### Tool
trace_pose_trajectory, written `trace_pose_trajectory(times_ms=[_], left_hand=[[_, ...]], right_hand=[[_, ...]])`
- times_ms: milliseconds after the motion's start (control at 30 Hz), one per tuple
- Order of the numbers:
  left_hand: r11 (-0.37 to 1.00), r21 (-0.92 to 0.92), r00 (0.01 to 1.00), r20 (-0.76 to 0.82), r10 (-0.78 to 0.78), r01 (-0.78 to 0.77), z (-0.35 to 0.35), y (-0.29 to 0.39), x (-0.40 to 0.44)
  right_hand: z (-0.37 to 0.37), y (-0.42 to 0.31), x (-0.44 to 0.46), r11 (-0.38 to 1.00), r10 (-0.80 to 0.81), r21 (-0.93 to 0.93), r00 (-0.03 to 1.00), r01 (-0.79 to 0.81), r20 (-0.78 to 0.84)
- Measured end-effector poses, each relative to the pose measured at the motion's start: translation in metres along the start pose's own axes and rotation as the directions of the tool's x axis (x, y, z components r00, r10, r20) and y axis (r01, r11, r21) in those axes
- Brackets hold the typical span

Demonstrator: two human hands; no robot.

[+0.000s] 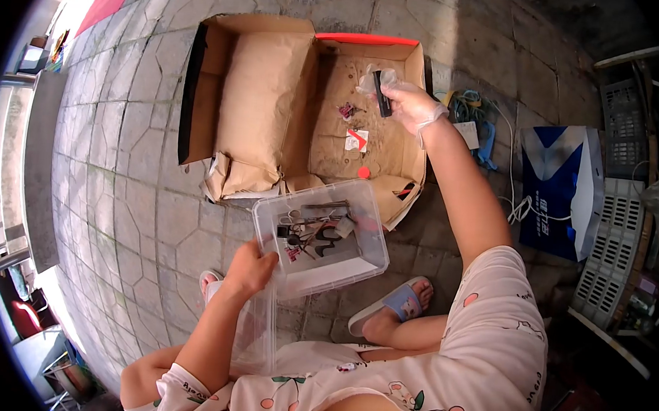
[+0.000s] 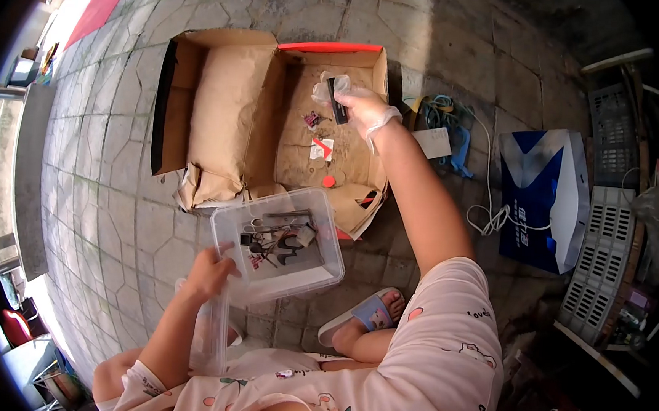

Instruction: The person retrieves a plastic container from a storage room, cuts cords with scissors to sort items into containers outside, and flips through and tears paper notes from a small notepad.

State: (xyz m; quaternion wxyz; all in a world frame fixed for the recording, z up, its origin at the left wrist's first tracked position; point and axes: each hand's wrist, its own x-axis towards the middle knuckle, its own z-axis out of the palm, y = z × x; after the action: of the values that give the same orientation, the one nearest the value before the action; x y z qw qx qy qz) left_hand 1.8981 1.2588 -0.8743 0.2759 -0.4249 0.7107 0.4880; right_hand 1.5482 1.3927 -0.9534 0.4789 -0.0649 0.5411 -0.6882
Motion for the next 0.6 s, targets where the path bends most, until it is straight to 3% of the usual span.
trace_pose_trajectory(times_ms=[33, 67, 200, 333, 467, 567, 600], left_hand=[[1.000, 0.003, 1.000, -0.002, 0.003, -0.003, 0.001, -0.001, 0.001], [1.000, 0.006, 1.000, -0.006, 0.008, -0.008, 0.001, -0.003, 0.003], [1.000, 0.007, 1.000, 0.003, -0.008, 0.008, 0.000, 0.001, 0.003], [0.999, 0.037, 1.000, 0.010, -0.005, 0.005, -0.001, 0.004, 0.002], [0.999, 0.034, 1.000, 0.006, -0.004, 0.004, 0.000, 0.006, 0.001], [0.999, 0.031, 1.000, -0.003, 0.009, -0.009, 0.001, 0.004, 0.000], [0.999, 0.030, 1.000, -0.005, 0.017, -0.017, 0.002, 0.002, 0.002]], right_hand=[[0.002, 0.000, -0.005, 0.998, 0.010, 0.065, 0.997, -0.016, 0.082], [0.002, 0.000, -0.006, 0.999, 0.040, -0.004, 0.988, -0.040, 0.150], [0.011, 0.005, -0.008, 0.999, 0.016, -0.038, 0.987, -0.010, 0.159], [0.035, 0.004, -0.016, 0.999, 0.027, 0.040, 0.995, -0.031, 0.098], [0.040, -0.001, -0.020, 0.987, 0.050, -0.159, 0.989, -0.027, 0.142], [0.059, 0.013, -0.020, 0.987, -0.128, -0.077, 0.981, 0.141, 0.147], [0.061, 0.011, -0.024, 0.995, -0.040, -0.081, 0.989, 0.052, 0.143]])
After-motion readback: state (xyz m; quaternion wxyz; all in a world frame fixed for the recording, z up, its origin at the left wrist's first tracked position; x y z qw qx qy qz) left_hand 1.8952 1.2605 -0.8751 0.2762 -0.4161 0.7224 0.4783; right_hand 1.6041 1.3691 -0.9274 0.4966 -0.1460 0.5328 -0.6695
